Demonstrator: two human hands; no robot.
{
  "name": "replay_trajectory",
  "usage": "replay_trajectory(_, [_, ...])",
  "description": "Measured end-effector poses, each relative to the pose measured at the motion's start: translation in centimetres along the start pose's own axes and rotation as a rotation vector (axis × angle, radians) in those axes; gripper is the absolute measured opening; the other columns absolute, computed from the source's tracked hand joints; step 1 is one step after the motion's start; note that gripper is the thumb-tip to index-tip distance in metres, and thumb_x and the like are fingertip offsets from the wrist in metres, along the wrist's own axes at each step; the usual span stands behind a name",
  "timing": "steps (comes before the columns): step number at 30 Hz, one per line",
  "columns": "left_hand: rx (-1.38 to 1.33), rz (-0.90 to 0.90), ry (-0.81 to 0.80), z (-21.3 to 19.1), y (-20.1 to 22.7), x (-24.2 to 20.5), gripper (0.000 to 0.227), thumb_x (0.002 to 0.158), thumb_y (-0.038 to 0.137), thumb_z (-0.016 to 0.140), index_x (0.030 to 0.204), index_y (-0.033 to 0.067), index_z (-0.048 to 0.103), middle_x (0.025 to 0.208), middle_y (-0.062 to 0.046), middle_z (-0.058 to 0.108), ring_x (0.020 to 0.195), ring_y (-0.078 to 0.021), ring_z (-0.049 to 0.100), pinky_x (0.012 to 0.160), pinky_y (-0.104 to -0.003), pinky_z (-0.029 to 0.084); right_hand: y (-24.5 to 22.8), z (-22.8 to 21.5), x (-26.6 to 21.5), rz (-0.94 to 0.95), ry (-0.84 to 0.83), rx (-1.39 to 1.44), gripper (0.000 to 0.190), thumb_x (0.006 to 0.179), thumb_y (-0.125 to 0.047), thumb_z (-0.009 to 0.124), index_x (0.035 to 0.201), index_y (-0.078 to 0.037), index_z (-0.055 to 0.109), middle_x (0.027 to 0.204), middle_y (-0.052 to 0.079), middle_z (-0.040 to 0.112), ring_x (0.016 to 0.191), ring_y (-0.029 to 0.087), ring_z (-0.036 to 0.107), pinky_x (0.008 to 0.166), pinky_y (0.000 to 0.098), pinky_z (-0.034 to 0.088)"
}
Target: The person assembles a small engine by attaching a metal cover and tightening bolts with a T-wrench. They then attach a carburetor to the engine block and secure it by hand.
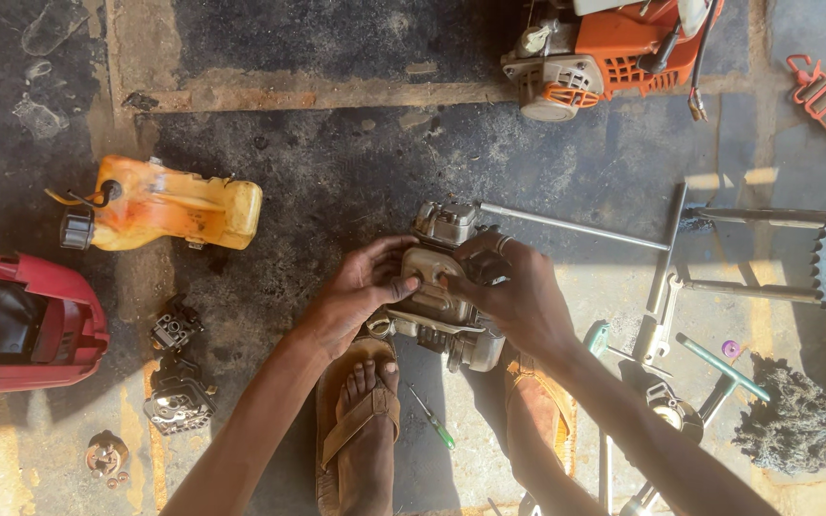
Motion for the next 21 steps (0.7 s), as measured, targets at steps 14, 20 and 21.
replay_trajectory(14, [0.105, 0.05, 0.025, -0.4, -0.3, 0.0, 0.068, 0.069, 0.003, 0.084, 0.132, 0.0096, 0.059, 0.129, -0.013, 0.067, 0.123, -0.0254, 0.064, 0.104, -0.041, 0.059, 1.3, 1.8, -3.2, 0.094, 0.17, 0.153, 0.051, 0.079, -0.02, 0.083, 0.123, -0.003, 0.062, 0.112, 0.014, 0.077, 0.103, 0.022, 0.077, 0.089, 0.0347, 0.061])
replay_trajectory(20, [0.206, 0.048, -0.042, -0.4, 0.0, -0.2, 0.065, 0.072, 0.013, 0.084, 0.133, 0.0129, 0.061, 0.129, -0.011, 0.068, 0.121, -0.0271, 0.066, 0.105, -0.043, 0.061, 1.4, 1.8, -3.0, 0.167, 0.131, 0.167, 0.057, 0.079, -0.023, 0.083, 0.126, -0.004, 0.058, 0.11, 0.013, 0.077, 0.1, 0.023, 0.078, 0.086, 0.0338, 0.061])
replay_trajectory(21, [0.23, 0.055, -0.055, -0.5, 0.0, -0.2, 0.065, 0.072, 0.016, 0.084, 0.133, 0.0131, 0.061, 0.129, -0.011, 0.067, 0.122, -0.027, 0.066, 0.105, -0.044, 0.06, 1.5, 2.0, -3.0, 0.177, 0.125, 0.19, 0.055, 0.079, -0.023, 0.082, 0.125, -0.004, 0.058, 0.109, 0.013, 0.078, 0.099, 0.023, 0.078, 0.084, 0.0346, 0.062])
Point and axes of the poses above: each hand's wrist, its own x-axis towards the middle knuckle, its own z-axis out of the palm, y = z × x, the point moved 4 cm from there along x, towards the middle knuckle
